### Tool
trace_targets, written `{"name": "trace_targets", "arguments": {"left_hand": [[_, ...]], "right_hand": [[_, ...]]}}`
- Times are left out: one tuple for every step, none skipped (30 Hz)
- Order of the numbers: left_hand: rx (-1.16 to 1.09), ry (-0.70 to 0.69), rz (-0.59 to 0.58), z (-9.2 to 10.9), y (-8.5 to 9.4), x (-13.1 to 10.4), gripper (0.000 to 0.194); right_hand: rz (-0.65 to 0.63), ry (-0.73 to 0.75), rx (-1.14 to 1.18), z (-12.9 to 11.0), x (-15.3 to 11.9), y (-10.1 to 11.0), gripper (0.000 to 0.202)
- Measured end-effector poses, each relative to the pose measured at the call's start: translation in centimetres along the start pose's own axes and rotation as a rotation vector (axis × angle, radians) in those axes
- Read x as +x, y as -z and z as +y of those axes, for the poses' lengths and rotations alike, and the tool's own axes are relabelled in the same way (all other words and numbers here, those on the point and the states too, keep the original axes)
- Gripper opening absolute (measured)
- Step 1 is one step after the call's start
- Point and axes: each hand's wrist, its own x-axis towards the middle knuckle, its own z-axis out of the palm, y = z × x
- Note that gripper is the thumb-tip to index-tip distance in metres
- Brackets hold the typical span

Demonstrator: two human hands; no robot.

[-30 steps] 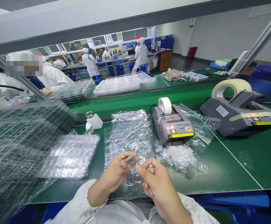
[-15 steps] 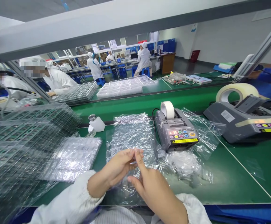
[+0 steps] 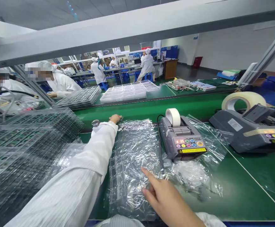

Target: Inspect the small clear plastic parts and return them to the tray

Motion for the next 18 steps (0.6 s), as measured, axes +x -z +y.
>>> {"name": "trace_targets", "arguments": {"left_hand": [[0.051, 0.02, 0.035, -0.1, -0.1, 0.0, 0.033], [0.092, 0.029, 0.073, 0.0, -0.1, 0.0, 0.035], [0.127, 0.021, 0.111, 0.3, 0.0, -0.1, 0.037], [0.161, -0.011, 0.145, 0.9, 0.2, -0.2, 0.04], [0.194, -0.062, 0.166, 1.6, 0.4, -0.3, 0.043], [0.227, -0.128, 0.164, 2.4, 0.6, -0.5, 0.045], [0.262, -0.202, 0.133, 3.0, 0.7, -0.8, 0.045], [0.302, -0.272, 0.072, 3.5, 0.8, -1.2, 0.043], [0.348, -0.328, -0.015, 3.6, 0.7, -1.8, 0.04], [0.399, -0.369, -0.115, 3.3, 0.5, -2.6, 0.036], [0.453, -0.393, -0.221, 2.8, 0.1, -3.5, 0.032], [0.508, -0.403, -0.319, 1.9, -0.3, -4.5, 0.028], [0.555, -0.41, -0.401, 0.8, -0.7, -5.4, 0.025], [0.594, -0.418, -0.467, -0.3, -1.1, -6.3, 0.023], [0.622, -0.43, -0.515, -1.5, -1.5, -7.0, 0.022], [0.64, -0.445, -0.549, -2.5, -1.8, -7.4, 0.023], [0.65, -0.461, -0.567, -3.4, -2.1, -7.7, 0.023], [0.654, -0.475, -0.574, -4.1, -2.3, -7.7, 0.025]], "right_hand": [[-0.013, 0.007, -0.051, -0.3, 0.1, 0.1, 0.049], [-0.021, 0.019, -0.102, -0.6, 0.4, 0.2, 0.047], [-0.023, 0.038, -0.152, -1.0, 0.9, 0.4, 0.045], [-0.019, 0.066, -0.2, -1.4, 1.7, 0.6, 0.042], [-0.012, 0.102, -0.251, -1.8, 2.7, 0.8, 0.038], [-0.002, 0.141, -0.298, -2.3, 4.0, 1.0, 0.033], [0.009, 0.18, -0.343, -2.8, 5.5, 1.1, 0.028], [0.018, 0.217, -0.388, -3.3, 7.1, 1.1, 0.023], [0.026, 0.238, -0.405, -3.8, 8.9, 1.1, 0.021], [0.033, 0.258, -0.415, -4.3, 10.6, 0.9, 0.021], [0.046, 0.272, -0.424, -4.7, 12.2, 0.7, 0.022], [0.05, 0.285, -0.428, -5.1, 13.6, 0.4, 0.021], [0.048, 0.298, -0.435, -5.5, 14.9, 0.0, 0.02], [0.04, 0.31, -0.442, -5.7, 15.9, -0.4, 0.018], [0.025, 0.322, -0.449, -5.9, 16.7, -0.8, 0.016], [0.008, 0.332, -0.459, -6.0, 17.2, -1.2, 0.014], [-0.006, 0.338, -0.471, -6.1, 17.6, -1.7, 0.013], [-0.016, 0.342, -0.484, -6.0, 17.9, -2.0, 0.012]]}}
